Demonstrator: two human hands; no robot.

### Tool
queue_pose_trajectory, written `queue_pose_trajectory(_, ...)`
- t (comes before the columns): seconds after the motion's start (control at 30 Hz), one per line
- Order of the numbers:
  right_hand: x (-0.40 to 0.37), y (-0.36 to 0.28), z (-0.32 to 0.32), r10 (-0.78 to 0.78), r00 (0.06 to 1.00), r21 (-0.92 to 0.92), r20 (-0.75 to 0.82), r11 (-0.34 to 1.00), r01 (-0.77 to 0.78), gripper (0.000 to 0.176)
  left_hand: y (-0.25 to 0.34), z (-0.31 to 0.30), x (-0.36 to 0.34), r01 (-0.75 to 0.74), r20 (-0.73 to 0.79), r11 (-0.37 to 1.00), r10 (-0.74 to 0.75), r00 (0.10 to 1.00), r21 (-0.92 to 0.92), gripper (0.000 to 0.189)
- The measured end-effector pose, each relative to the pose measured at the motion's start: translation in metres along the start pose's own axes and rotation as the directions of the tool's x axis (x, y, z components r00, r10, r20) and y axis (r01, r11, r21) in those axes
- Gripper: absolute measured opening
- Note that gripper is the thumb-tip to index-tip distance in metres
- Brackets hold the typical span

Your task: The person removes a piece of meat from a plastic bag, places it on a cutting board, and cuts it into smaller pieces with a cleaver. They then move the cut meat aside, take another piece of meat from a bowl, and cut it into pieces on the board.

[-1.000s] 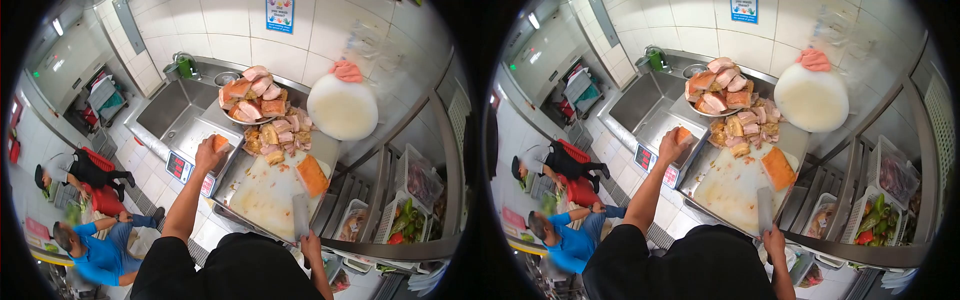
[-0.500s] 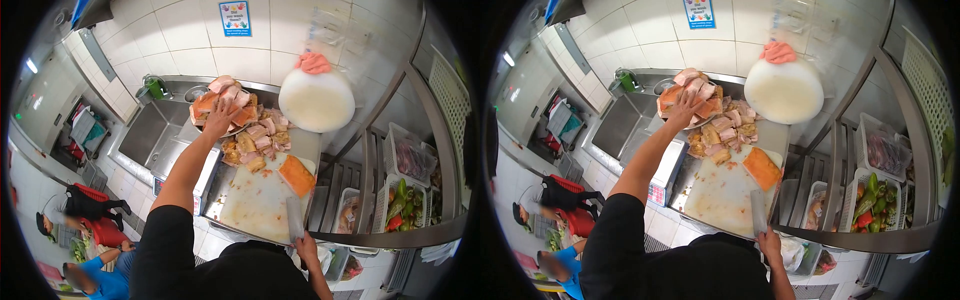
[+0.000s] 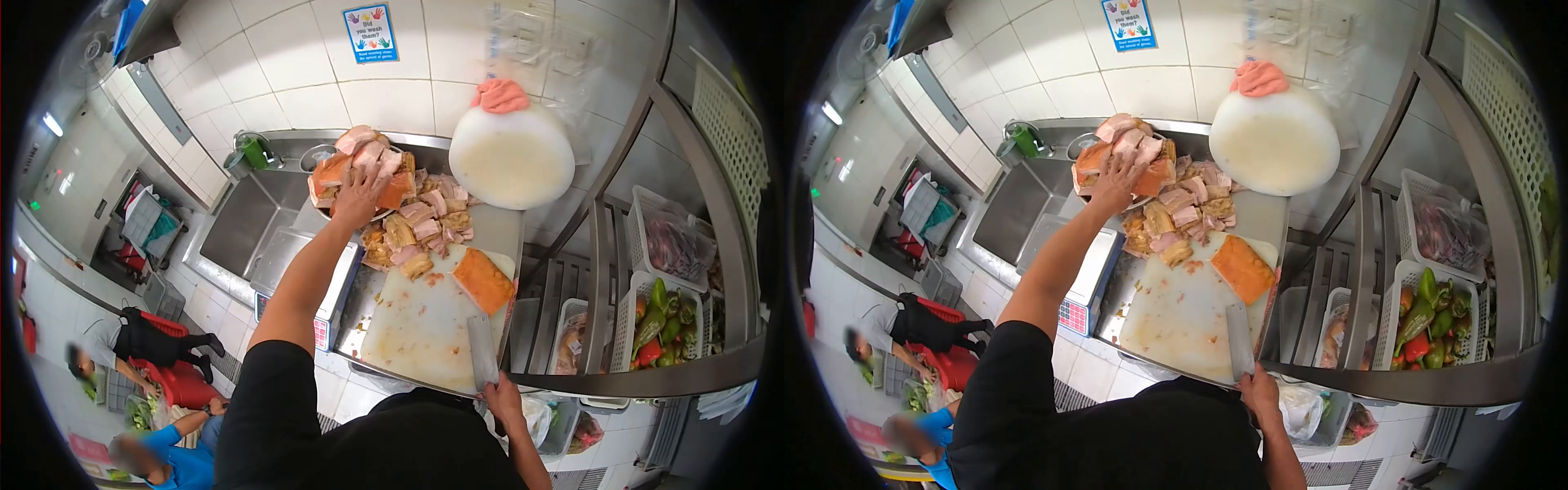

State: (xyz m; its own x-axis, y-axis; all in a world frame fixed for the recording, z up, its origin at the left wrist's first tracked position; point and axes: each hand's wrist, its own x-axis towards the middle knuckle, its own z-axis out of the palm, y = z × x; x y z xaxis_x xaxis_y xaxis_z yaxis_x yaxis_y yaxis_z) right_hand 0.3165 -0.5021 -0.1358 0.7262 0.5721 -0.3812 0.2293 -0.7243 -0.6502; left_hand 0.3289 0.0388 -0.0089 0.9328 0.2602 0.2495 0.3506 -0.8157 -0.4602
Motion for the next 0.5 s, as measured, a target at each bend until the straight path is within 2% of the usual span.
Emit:
queue_pose_trajectory(0.03,0.000,0.000,0.000,-0.003,1.000,0.004,-0.003,1.000,0.003,0.034,0.003,0.003,0.002,-0.001,-0.003,1.000,0.001,1.000,0.004,0.070)
queue_pose_trajectory(0.1,0.000,0.001,-0.001,-0.013,1.000,0.008,0.010,1.000,0.013,0.037,0.009,0.010,0.009,0.039,0.093,0.985,-0.023,0.995,-0.167,0.067)
queue_pose_trajectory(0.13,0.001,0.002,0.000,-0.018,1.000,0.010,0.007,1.000,0.018,0.037,0.014,0.011,0.010,0.076,0.081,0.976,-0.061,0.995,-0.202,0.061)
queue_pose_trajectory(0.17,0.001,0.004,0.001,-0.013,1.000,0.006,0.003,1.000,0.013,0.038,0.015,0.012,0.011,0.077,0.076,0.977,-0.063,0.995,-0.199,0.061)
queue_pose_trajectory(0.23,0.000,0.003,0.001,-0.011,1.000,0.002,-0.001,1.000,0.011,0.038,0.016,0.006,0.011,0.096,0.107,0.948,-0.066,0.992,-0.304,0.060)
queue_pose_trajectory(0.27,-0.001,0.002,0.000,-0.008,1.000,0.008,0.006,1.000,0.008,0.039,0.016,0.008,0.009,0.105,0.032,0.930,-0.100,0.994,-0.353,0.062)
queue_pose_trajectory(0.33,0.001,0.005,0.004,-0.012,1.000,0.015,0.013,1.000,0.012,0.039,0.014,0.006,0.004,0.100,-0.005,0.905,-0.113,0.994,-0.413,0.063)
queue_pose_trajectory(0.4,0.005,0.017,0.011,-0.082,0.996,-0.032,-0.046,0.996,0.080,0.038,0.012,-0.004,-0.003,0.097,-0.039,0.877,-0.130,0.991,-0.470,0.065)
queue_pose_trajectory(0.43,0.006,0.011,0.008,-0.089,0.995,-0.033,-0.045,0.996,0.088,0.038,0.013,-0.022,-0.006,0.174,-0.015,0.820,-0.217,0.976,-0.545,0.064)
queue_pose_trajectory(0.47,0.003,0.006,0.004,-0.027,1.000,0.024,-0.010,0.999,0.027,0.037,0.012,-0.032,-0.007,0.245,0.017,0.750,-0.298,0.954,-0.614,0.063)
queue_pose_trajectory(0.5,0.002,0.003,0.002,0.036,0.999,0.079,0.028,0.996,-0.038,0.035,0.006,-0.026,-0.006,0.247,0.016,0.751,-0.301,0.953,-0.613,0.063)
